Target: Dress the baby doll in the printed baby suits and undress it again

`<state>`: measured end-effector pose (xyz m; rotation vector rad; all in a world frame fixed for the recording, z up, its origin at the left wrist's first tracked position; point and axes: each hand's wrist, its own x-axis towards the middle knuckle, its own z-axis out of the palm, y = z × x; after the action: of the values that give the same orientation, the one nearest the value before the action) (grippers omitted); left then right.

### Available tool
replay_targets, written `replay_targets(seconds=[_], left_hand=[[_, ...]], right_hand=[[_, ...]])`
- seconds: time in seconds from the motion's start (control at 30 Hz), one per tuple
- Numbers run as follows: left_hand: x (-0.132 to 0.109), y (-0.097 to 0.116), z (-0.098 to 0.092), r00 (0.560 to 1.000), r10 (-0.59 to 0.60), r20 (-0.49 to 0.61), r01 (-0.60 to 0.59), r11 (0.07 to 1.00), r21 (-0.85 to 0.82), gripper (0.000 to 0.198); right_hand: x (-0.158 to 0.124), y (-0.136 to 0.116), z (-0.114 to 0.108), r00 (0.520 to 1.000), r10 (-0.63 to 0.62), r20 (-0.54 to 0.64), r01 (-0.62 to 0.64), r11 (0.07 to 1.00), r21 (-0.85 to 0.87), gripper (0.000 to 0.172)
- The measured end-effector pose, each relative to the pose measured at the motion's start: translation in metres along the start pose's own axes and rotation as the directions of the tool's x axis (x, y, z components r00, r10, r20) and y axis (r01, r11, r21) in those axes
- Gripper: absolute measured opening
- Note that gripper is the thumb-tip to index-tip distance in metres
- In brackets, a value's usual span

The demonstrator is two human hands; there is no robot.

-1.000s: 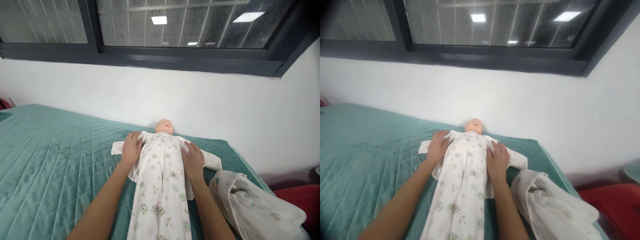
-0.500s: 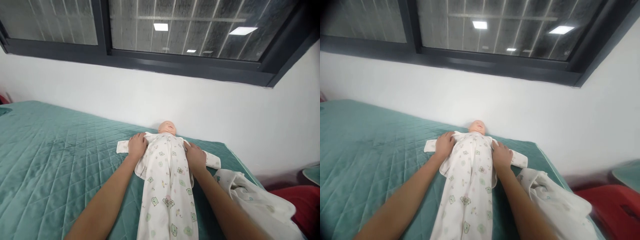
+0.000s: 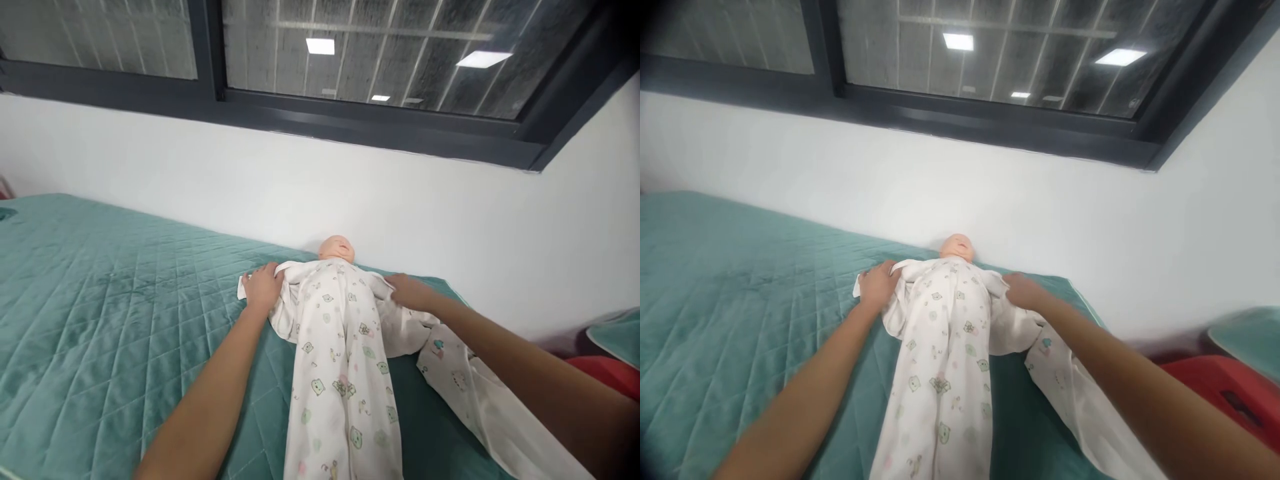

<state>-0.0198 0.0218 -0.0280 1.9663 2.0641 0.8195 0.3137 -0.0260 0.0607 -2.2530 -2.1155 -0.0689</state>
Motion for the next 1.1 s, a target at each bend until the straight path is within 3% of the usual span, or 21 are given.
replay_targets(seconds=[0.1, 0.13, 0.2, 0.27, 0.33, 0.43, 0.67, 0.9, 1.1], left_hand=[[0.001, 0.001, 0.002, 1.000, -0.027, 0.009, 0.027, 0.999, -0.018, 0.036], [0.002, 0.001, 0.002, 0.999, -0.032, 0.008, 0.032, 0.999, -0.028, 0.036], [0.002, 0.002, 0.003, 0.999, -0.039, -0.002, 0.039, 0.998, -0.046, 0.037], [0.003, 0.002, 0.002, 0.999, -0.042, -0.012, 0.041, 0.997, -0.059, 0.037], [0.003, 0.002, 0.002, 0.999, -0.048, -0.018, 0.047, 0.997, -0.065, 0.037], [0.004, 0.003, 0.002, 0.997, -0.067, -0.026, 0.065, 0.996, -0.053, 0.040], [-0.001, 0.006, 0.003, 0.998, -0.015, -0.064, 0.015, 1.000, -0.003, 0.035], [-0.015, 0.006, 0.000, 0.989, 0.044, -0.138, -0.040, 0.999, 0.028, 0.036], [-0.017, -0.001, 0.002, 0.988, -0.020, -0.154, 0.014, 0.999, -0.037, 0.042]], right_hand=[[0.012, -0.042, -0.019, 0.991, -0.128, -0.033, 0.129, 0.991, 0.044, 0.046], [0.015, -0.061, -0.022, 0.966, -0.242, -0.089, 0.249, 0.965, 0.082, 0.042], [0.019, -0.104, -0.023, 0.845, -0.524, -0.112, 0.534, 0.841, 0.094, 0.037], [0.021, -0.145, -0.016, 0.744, -0.668, -0.023, 0.668, 0.744, 0.003, 0.033], [0.024, -0.176, -0.006, 0.751, -0.654, 0.084, 0.660, 0.742, -0.119, 0.032], [0.033, -0.203, 0.011, 0.783, -0.608, 0.129, 0.622, 0.762, -0.179, 0.034], [0.056, -0.216, 0.026, 0.779, -0.583, 0.230, 0.623, 0.761, -0.179, 0.030], [0.052, -0.209, 0.009, 0.785, -0.565, 0.254, 0.614, 0.765, -0.195, 0.032], [0.045, -0.188, -0.010, 0.803, -0.545, 0.240, 0.592, 0.776, -0.219, 0.028]])
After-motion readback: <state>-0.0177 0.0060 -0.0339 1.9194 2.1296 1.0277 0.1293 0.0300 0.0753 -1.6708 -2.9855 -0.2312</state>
